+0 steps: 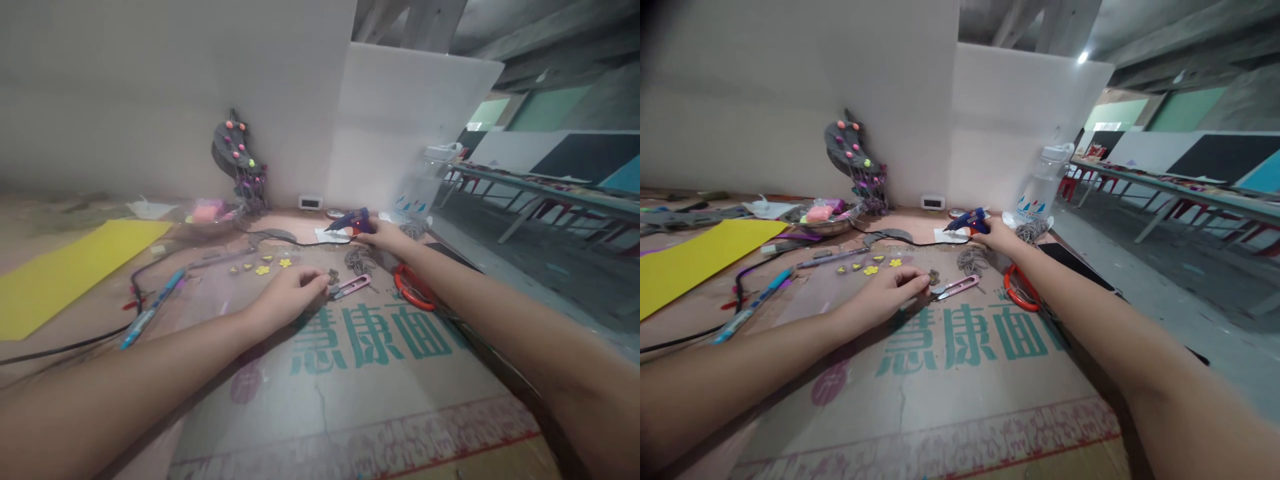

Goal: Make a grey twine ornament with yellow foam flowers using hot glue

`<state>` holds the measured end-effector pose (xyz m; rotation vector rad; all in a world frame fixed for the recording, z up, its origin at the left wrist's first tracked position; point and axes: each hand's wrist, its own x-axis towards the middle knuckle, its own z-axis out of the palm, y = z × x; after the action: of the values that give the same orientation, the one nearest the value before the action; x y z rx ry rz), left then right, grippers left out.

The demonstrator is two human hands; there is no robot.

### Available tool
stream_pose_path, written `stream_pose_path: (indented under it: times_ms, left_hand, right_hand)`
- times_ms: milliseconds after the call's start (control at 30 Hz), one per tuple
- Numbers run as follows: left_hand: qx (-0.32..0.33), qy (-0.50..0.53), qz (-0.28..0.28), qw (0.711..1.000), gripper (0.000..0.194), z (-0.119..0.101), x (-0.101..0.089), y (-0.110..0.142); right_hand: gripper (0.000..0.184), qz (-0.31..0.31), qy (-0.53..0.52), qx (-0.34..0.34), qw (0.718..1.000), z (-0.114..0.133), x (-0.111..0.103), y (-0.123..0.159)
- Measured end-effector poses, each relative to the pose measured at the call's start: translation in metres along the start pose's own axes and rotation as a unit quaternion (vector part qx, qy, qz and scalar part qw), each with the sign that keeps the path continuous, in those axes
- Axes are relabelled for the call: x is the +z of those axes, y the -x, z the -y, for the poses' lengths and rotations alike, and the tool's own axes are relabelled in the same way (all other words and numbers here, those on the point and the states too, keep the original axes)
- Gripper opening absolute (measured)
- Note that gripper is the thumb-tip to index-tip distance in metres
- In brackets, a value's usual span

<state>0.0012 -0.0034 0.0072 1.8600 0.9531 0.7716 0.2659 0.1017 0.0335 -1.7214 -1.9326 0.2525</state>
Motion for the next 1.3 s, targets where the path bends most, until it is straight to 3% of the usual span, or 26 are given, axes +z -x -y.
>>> stream_pose_path:
  times_ms: [133, 300, 567, 733, 933, 1067, 1300]
  left_hand:
    - [-0.005, -0.002, -0.003, 1.000, 0.035, -0.003, 0.000, 0.001]
    - [-0.006, -0.020, -0.025, 0.999, 0.035, -0.005, -0.001, 0.000]
    - [0.011, -0.023, -0.039, 0.999, 0.034, -0.001, -0.002, -0.002]
    - [0.009, 0.002, -0.065, 0.998, 0.030, -0.002, -0.002, -0.002]
    - [0.026, -0.012, -0.086, 0.996, 0.026, 0.000, -0.002, -0.002]
    - [0.046, -0.055, -0.100, 0.992, 0.025, 0.000, -0.003, -0.001]
    - [0.043, -0.072, -0.116, 0.990, 0.025, -0.003, -0.003, -0.001]
  right_hand:
    - [0.031, -0.032, 0.010, 0.026, 0.999, 0.002, 0.008, -0.007]
    - [0.039, -0.065, -0.005, 0.042, 0.997, 0.010, 0.000, -0.003]
    - [0.020, -0.055, -0.074, 0.067, 0.994, 0.033, -0.025, 0.039]
    - [0.017, -0.059, -0.243, -0.012, 0.968, 0.047, -0.026, 0.085]
    - [0.016, -0.048, -0.157, -0.045, 0.985, 0.045, -0.015, 0.136]
    - [0.019, -0.063, -0.120, -0.064, 0.989, 0.043, -0.007, 0.146]
    - [0.025, 0.002, -0.172, -0.128, 0.977, 0.047, -0.004, 0.143]
